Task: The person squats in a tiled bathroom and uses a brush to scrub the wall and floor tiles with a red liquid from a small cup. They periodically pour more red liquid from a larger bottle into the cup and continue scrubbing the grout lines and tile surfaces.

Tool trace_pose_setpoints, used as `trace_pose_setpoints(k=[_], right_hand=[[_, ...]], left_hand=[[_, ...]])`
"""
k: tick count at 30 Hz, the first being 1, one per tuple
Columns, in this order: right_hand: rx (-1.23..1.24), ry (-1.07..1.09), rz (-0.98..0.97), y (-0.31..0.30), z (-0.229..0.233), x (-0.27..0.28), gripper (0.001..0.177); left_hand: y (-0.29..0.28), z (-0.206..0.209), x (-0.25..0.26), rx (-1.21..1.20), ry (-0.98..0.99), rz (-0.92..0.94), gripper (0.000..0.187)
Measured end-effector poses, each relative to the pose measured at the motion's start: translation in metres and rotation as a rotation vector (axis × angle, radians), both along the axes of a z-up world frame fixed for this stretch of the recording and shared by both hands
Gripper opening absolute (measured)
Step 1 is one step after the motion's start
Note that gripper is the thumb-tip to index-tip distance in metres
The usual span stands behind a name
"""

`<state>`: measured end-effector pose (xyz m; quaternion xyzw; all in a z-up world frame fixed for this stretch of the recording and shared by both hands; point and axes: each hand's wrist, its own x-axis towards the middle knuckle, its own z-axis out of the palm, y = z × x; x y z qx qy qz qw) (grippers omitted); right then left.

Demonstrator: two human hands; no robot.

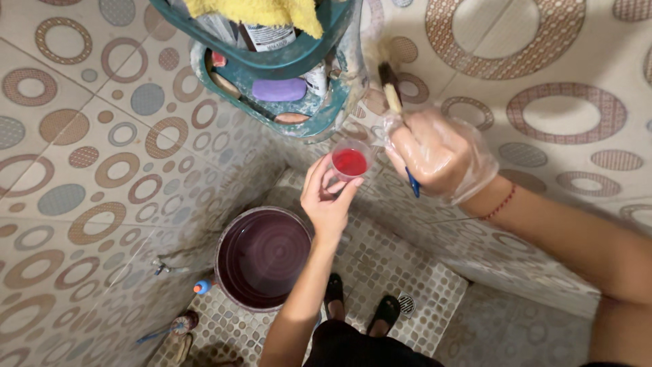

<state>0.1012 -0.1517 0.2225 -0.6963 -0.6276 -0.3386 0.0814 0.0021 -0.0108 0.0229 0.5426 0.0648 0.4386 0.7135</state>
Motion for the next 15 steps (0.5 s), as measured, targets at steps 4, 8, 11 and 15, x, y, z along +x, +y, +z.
trace_pose_setpoints(k=[4,8,11,15], right_hand=[[0.021,0.059,-0.061,-0.002,-0.043,0.001,0.02],[0.076,0.125,-0.013,-0.01,-0.084,0.005,0.017],[0.13,0.133,-0.009,-0.015,-0.094,0.008,0.024],[0.312,0.111,0.054,-0.01,-0.077,0.018,0.023]], left_hand=[[0.004,0.004,-0.005,0.008,0.011,0.003,0.066],[0.007,0.005,-0.009,0.014,-0.003,-0.007,0.066],[0.009,0.006,-0.011,0.022,-0.008,-0.007,0.066],[0.011,0.005,-0.013,0.024,-0.025,-0.021,0.065]])
